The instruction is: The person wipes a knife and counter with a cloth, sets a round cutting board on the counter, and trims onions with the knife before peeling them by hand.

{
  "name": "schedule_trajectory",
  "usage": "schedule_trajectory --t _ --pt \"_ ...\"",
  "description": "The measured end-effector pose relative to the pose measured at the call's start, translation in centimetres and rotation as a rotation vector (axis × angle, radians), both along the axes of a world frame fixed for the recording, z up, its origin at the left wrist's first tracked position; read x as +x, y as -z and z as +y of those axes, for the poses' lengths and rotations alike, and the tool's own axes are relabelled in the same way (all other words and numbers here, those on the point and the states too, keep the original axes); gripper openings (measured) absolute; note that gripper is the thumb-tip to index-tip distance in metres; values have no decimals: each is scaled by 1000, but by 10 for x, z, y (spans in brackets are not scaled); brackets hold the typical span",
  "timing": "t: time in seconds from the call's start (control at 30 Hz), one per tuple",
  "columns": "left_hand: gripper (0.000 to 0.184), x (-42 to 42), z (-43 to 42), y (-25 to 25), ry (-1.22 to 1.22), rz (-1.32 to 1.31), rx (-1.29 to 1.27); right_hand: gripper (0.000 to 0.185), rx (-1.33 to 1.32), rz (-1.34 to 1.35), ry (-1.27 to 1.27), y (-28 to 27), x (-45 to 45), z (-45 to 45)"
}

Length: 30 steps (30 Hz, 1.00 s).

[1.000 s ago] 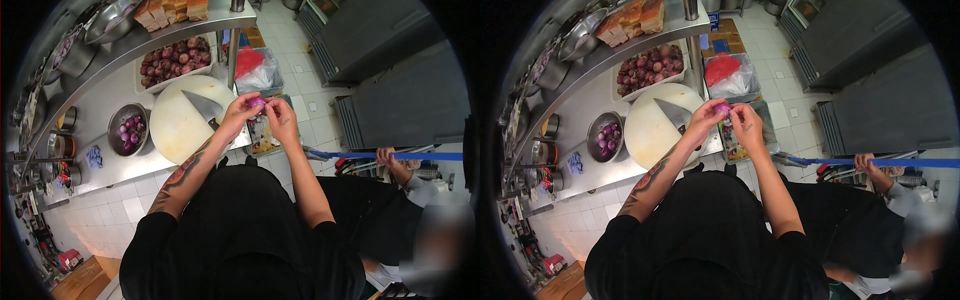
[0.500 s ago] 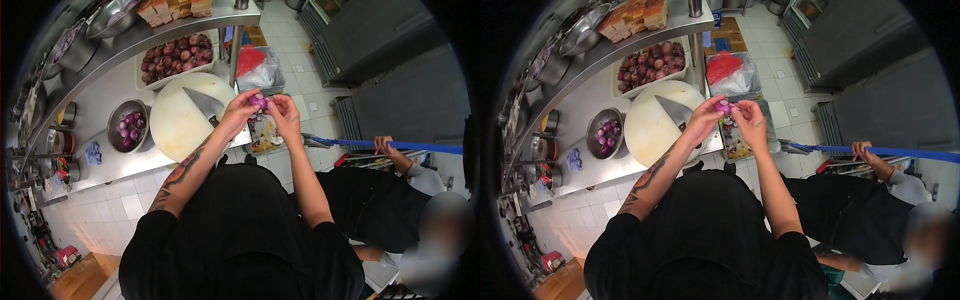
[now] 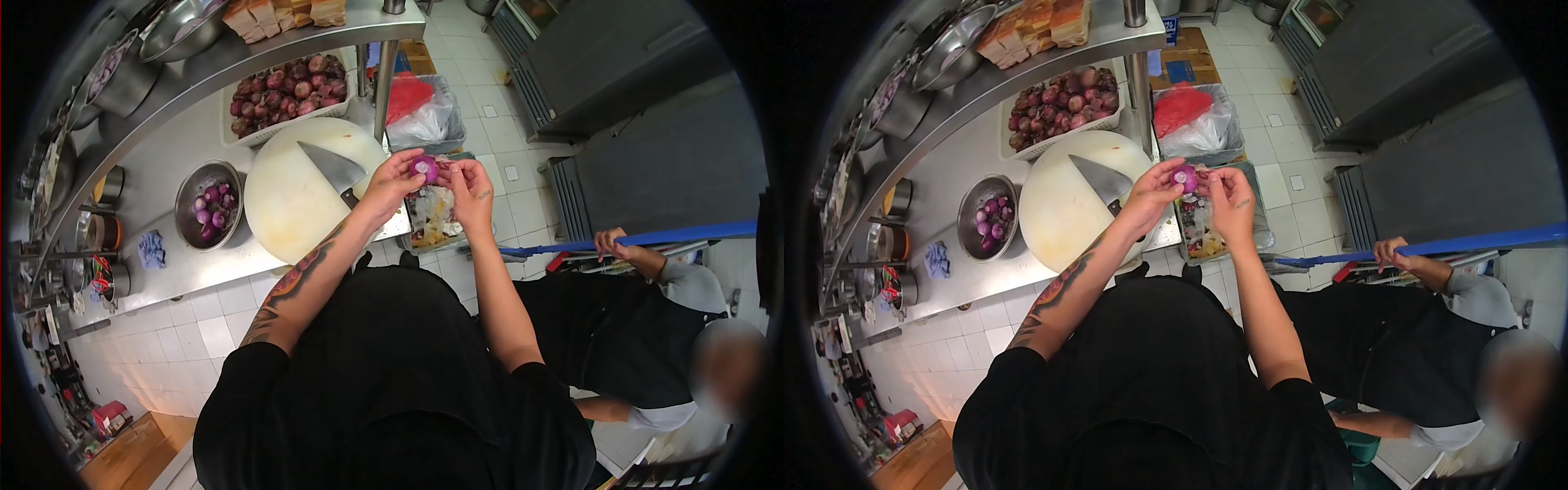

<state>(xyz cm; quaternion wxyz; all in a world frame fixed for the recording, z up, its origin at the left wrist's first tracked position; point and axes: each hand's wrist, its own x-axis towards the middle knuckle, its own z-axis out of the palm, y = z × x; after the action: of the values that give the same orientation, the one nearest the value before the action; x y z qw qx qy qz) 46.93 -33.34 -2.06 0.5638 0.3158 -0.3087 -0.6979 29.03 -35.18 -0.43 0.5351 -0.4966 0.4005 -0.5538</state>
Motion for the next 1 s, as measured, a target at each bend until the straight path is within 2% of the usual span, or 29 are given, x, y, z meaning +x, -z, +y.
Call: schedule_trajectory --t 0.23,0.3,0.33,0.4,0.53,0.6,0.7,1.0 --pt "51 1 -4 8 43 272 45 15 95 -60 33 -7 -19 -4" --pt "50 0 -4 5 61 201 13 15 -41 423 156 0 -31 -13" --pt "50 -1 -4 4 62 202 15 15 -38 424 157 0 -34 -16" --pt "49 -5 -7 2 42 206 55 14 -611 943 360 -6 -37 -20" --pt "46 -11 -14 2 54 208 150 17 -529 777 282 -13 -29 -15" --pt "44 -14 -14 1 58 212 145 16 -81 435 62 -7 -23 -13" --pt "41 -14 -17 7 84 232 186 14 -210 425 52 -19 -16 -6" --pt "47 -16 -15 -1 115 212 317 15 -291 489 48 -33 -11 0"
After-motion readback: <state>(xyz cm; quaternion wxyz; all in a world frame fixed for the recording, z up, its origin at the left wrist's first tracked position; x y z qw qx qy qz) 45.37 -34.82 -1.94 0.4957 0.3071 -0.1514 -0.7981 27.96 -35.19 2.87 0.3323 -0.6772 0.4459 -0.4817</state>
